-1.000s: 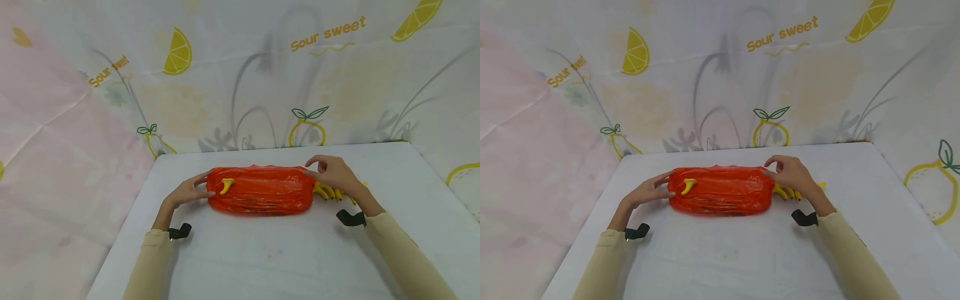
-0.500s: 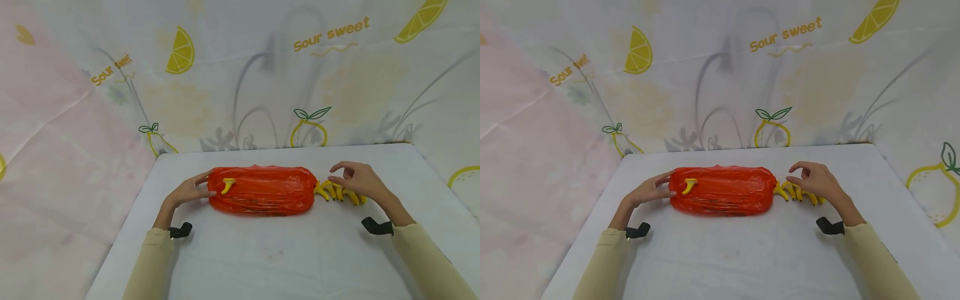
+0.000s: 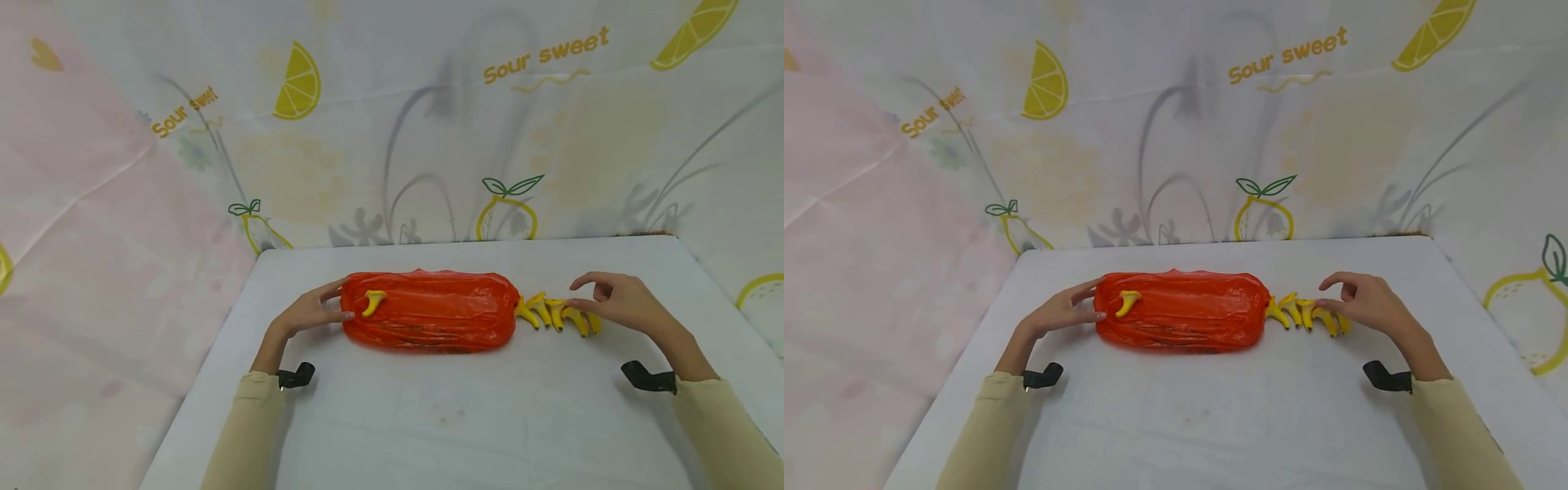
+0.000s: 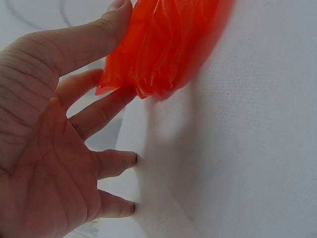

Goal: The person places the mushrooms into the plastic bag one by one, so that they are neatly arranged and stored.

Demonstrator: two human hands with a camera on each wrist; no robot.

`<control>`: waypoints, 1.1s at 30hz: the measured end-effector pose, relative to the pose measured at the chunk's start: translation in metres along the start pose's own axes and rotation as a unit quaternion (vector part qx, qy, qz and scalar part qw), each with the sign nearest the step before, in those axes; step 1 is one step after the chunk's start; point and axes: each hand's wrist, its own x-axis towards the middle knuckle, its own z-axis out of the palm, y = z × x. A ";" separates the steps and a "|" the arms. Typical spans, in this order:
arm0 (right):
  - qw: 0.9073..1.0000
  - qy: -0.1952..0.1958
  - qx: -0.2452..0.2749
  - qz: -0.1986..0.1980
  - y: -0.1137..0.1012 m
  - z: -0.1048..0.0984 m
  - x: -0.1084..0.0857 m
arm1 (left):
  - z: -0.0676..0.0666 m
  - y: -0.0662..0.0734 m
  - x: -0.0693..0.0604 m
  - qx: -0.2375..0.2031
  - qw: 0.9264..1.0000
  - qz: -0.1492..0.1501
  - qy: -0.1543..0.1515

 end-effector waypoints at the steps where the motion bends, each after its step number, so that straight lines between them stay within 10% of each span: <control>1: 1.000 0.001 -0.001 0.001 0.002 -0.001 -0.001 | 0.000 0.001 0.000 -0.002 1.000 -0.002 0.001; 33: 0.999 -0.032 -0.017 0.039 0.036 -0.003 -0.015 | -0.001 -0.002 0.000 0.003 1.000 -0.009 -0.005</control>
